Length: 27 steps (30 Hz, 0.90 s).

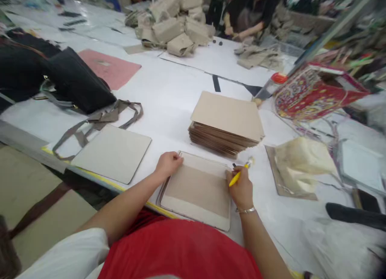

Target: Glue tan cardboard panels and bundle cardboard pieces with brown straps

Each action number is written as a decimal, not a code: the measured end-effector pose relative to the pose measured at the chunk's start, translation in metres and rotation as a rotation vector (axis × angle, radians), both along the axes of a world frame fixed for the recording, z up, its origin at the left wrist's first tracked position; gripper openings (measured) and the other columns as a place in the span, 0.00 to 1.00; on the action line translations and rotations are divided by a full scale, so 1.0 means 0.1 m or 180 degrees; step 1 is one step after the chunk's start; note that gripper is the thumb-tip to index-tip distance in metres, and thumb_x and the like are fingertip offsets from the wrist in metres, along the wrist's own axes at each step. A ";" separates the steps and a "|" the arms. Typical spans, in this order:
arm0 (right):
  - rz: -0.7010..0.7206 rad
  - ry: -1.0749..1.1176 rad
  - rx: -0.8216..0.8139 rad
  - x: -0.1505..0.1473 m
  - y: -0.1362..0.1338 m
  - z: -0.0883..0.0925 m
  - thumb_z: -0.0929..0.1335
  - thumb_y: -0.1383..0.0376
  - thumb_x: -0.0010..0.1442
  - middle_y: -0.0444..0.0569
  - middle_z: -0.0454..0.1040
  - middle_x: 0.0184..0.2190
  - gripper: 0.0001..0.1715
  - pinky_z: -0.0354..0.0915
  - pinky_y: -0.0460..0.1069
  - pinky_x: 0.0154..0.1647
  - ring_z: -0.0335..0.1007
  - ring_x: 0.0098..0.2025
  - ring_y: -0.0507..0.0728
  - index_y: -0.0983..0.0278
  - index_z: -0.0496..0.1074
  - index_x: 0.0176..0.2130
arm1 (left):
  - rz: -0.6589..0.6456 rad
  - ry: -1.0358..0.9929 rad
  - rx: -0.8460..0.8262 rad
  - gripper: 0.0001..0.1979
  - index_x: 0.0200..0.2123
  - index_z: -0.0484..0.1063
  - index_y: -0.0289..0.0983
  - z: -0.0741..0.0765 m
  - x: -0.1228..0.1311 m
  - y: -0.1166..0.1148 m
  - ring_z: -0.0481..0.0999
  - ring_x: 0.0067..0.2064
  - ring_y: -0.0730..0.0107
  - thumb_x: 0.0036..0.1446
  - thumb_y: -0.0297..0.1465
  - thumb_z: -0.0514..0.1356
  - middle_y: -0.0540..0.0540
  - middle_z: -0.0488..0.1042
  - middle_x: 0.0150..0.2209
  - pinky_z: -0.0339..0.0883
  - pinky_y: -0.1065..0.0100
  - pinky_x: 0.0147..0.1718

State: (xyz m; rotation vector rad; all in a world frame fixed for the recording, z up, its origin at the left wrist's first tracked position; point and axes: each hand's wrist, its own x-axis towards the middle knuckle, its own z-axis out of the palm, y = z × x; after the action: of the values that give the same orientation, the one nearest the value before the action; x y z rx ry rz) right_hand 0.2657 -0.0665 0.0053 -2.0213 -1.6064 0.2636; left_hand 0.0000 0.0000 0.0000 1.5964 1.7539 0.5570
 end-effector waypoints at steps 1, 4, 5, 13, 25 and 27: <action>-0.0018 -0.0006 -0.0011 0.01 0.01 -0.02 0.61 0.51 0.55 0.48 0.72 0.28 0.20 0.59 0.47 0.27 0.69 0.28 0.57 0.63 0.60 0.40 | -0.0008 -0.0030 -0.0003 0.11 0.23 0.73 0.36 0.00 -0.01 0.00 0.69 0.26 0.70 0.47 0.36 0.57 0.49 0.72 0.21 0.57 0.70 0.28; -0.0055 -0.0009 -0.0023 0.02 0.04 -0.08 0.62 0.51 0.55 0.47 0.71 0.27 0.20 0.59 0.47 0.26 0.69 0.27 0.57 0.63 0.60 0.41 | 0.0016 -0.0115 -0.0030 0.10 0.22 0.72 0.36 0.00 -0.02 0.01 0.69 0.25 0.71 0.47 0.36 0.57 0.50 0.72 0.21 0.58 0.71 0.28; -0.0073 -0.0015 -0.0015 0.02 0.05 -0.09 0.62 0.52 0.55 0.46 0.71 0.26 0.20 0.58 0.47 0.26 0.69 0.27 0.57 0.63 0.60 0.42 | 0.0039 -0.0154 -0.0047 0.10 0.21 0.72 0.36 0.00 -0.02 0.01 0.69 0.25 0.71 0.47 0.36 0.57 0.50 0.72 0.21 0.58 0.71 0.28; -0.0125 0.0079 -0.0029 -0.03 0.04 -0.07 0.62 0.57 0.57 0.45 0.70 0.24 0.16 0.58 0.46 0.26 0.67 0.24 0.55 0.63 0.59 0.42 | 0.0037 -0.0180 -0.0073 0.13 0.20 0.69 0.36 -0.04 -0.01 -0.01 0.67 0.24 0.71 0.47 0.39 0.56 0.51 0.68 0.18 0.56 0.71 0.26; -0.0174 -0.0080 -0.0174 -0.03 0.04 -0.07 0.62 0.59 0.57 0.44 0.69 0.24 0.15 0.57 0.46 0.27 0.67 0.25 0.56 0.63 0.59 0.43 | -0.0040 0.0018 -0.0078 0.14 0.20 0.68 0.37 -0.07 -0.01 -0.01 0.68 0.24 0.70 0.47 0.41 0.56 0.51 0.69 0.18 0.55 0.71 0.26; -0.0153 -0.0039 -0.0177 -0.03 0.05 -0.07 0.62 0.60 0.57 0.44 0.69 0.24 0.15 0.57 0.46 0.27 0.68 0.25 0.56 0.63 0.59 0.43 | -0.0046 0.0030 -0.0060 0.14 0.20 0.68 0.37 -0.06 -0.01 -0.01 0.68 0.24 0.69 0.47 0.41 0.56 0.50 0.69 0.19 0.55 0.70 0.26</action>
State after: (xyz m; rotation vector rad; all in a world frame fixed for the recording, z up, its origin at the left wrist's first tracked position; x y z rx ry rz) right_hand 0.2623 -0.0619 -0.0019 -2.1042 -1.5719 0.2813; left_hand -0.0011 -0.0008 -0.0061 1.5999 1.7482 0.5257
